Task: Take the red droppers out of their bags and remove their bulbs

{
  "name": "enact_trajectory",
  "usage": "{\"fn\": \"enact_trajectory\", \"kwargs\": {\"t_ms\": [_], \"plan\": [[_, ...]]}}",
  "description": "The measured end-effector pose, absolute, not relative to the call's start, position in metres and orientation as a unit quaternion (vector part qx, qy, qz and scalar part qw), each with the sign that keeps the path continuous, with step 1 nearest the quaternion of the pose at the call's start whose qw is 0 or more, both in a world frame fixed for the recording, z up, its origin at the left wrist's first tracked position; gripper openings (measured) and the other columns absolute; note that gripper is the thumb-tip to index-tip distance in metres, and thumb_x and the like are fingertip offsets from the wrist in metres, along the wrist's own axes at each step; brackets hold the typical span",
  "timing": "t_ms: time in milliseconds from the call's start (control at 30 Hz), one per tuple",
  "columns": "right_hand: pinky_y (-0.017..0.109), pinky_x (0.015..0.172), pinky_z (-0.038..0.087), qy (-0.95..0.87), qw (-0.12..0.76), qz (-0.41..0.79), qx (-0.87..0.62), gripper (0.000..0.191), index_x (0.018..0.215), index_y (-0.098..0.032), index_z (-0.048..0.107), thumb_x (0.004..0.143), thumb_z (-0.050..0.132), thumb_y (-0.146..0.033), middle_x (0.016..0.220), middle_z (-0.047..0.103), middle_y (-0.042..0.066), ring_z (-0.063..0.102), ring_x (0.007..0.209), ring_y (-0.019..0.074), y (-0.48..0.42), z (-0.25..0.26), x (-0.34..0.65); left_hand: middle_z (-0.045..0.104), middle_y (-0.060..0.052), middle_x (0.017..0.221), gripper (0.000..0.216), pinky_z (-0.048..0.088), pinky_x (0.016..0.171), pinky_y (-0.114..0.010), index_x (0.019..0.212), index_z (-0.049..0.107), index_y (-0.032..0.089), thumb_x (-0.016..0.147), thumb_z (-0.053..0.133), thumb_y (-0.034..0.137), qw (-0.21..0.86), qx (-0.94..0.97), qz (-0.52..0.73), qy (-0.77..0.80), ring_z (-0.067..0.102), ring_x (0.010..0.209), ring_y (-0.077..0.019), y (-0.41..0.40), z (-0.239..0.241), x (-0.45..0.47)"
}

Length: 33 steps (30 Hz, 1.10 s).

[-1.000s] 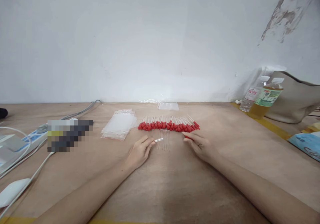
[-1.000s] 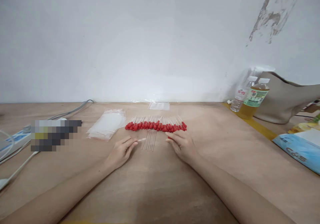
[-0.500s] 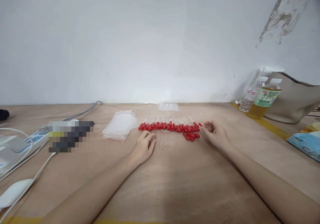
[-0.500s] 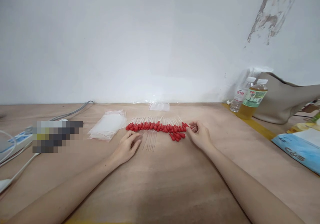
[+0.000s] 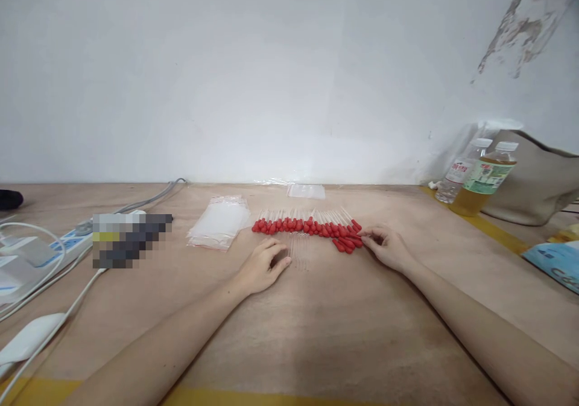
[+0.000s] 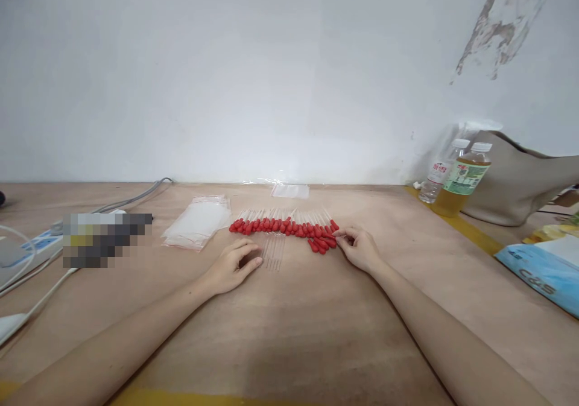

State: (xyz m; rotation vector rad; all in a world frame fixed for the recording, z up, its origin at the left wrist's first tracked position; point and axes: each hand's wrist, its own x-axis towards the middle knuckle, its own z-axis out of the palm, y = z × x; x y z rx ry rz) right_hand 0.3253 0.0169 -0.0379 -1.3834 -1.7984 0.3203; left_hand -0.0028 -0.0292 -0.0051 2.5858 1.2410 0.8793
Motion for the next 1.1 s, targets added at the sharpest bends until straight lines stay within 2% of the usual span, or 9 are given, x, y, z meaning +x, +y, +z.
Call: {"fn": "enact_trajectory", "kwargs": {"t_ms": [100,233,367,533,667,767,867,967,1100], "plan": [[0.028,0.061,0.044,-0.722,0.414,0.128,-0.54,0.023,0.08,-0.019,0.065,0.073,0.048,-0.032,0.084,0.063,0.006,0.056,0.07,0.0162,0.018,-0.039,0.325,0.058,-0.005,0.094,0.023,0.042,0.079,-0.031,0.1,0.056,0.018,0.085,0.043,0.029,0.072,0.867,0.284,0.403,0.052,0.087,-0.0165,-0.029,-0.005,-0.003],[0.026,0.056,0.044,-0.682,0.421,0.178,-0.571,0.027,0.087,-0.018,0.062,0.071,0.05,-0.037,0.08,0.065,0.005,0.055,0.06,0.0133,0.02,-0.04,0.325,0.06,-0.005,0.097,0.024,0.041,0.084,-0.032,0.104,0.055,0.018,0.087,0.037,0.023,0.07,0.873,0.281,0.392,0.052,0.093,-0.0168,-0.028,-0.006,-0.004],[0.023,0.052,0.041,-0.602,0.442,0.134,-0.651,0.03,0.082,-0.015,0.06,0.069,0.052,-0.041,0.069,0.062,0.004,0.053,0.056,0.012,0.023,-0.038,0.324,0.06,-0.006,0.098,0.026,0.042,0.083,-0.033,0.108,0.053,0.017,0.084,0.042,0.021,0.067,0.872,0.274,0.401,0.053,0.093,-0.018,-0.028,-0.008,-0.004],[0.022,0.045,0.036,-0.527,0.385,0.171,-0.738,0.036,0.085,-0.015,0.061,0.069,0.049,-0.045,0.065,0.061,0.004,0.051,0.049,0.0112,0.036,-0.024,0.324,0.06,-0.006,0.104,0.03,0.043,0.085,-0.034,0.111,0.051,0.017,0.082,0.045,0.022,0.078,0.869,0.271,0.406,0.054,0.096,-0.0186,-0.028,-0.008,-0.003],[0.023,0.04,0.032,-0.529,0.321,0.204,-0.759,0.033,0.065,-0.014,0.064,0.061,0.057,-0.046,0.043,0.051,0.001,0.046,0.04,0.0118,0.053,-0.008,0.317,0.059,-0.006,0.108,0.031,0.042,0.086,-0.034,0.113,0.05,0.019,0.083,0.044,0.024,0.092,0.867,0.269,0.409,0.054,0.098,-0.0187,-0.028,-0.008,-0.003],[0.023,0.041,0.032,-0.516,0.288,0.202,-0.781,0.026,0.052,-0.014,0.06,0.053,0.065,-0.04,0.038,0.047,0.0,0.048,0.041,0.0133,0.067,-0.002,0.31,0.059,-0.006,0.109,0.031,0.043,0.085,-0.034,0.113,0.05,0.019,0.083,0.044,0.025,0.098,0.863,0.27,0.417,0.055,0.098,-0.019,-0.028,-0.009,-0.004],[0.025,0.041,0.033,-0.499,0.274,0.195,-0.798,0.024,0.047,-0.014,0.057,0.05,0.067,-0.035,0.039,0.048,0.002,0.05,0.044,0.0161,0.077,-0.002,0.306,0.059,-0.006,0.107,0.031,0.044,0.083,-0.033,0.113,0.049,0.02,0.083,0.044,0.026,0.1,0.861,0.271,0.419,0.055,0.095,-0.0188,-0.028,-0.009,-0.004],[0.026,0.042,0.035,-0.499,0.291,0.195,-0.793,0.026,0.05,-0.013,0.059,0.055,0.064,-0.038,0.044,0.053,0.005,0.052,0.047,0.0178,0.077,0.003,0.304,0.059,-0.005,0.105,0.031,0.044,0.083,-0.033,0.113,0.049,0.02,0.082,0.044,0.025,0.097,0.863,0.275,0.412,0.055,0.094,-0.0185,-0.028,-0.01,-0.005],[0.025,0.053,0.04,-0.541,0.36,0.161,-0.743,0.03,0.07,-0.015,0.063,0.069,0.053,-0.044,0.065,0.063,0.005,0.057,0.063,0.0167,0.053,0.017,0.291,0.056,-0.006,0.108,0.03,0.043,0.087,-0.034,0.112,0.048,0.02,0.083,0.044,0.024,0.081,0.868,0.285,0.399,0.052,0.099,-0.0186,-0.029,-0.008,-0.005]]}}
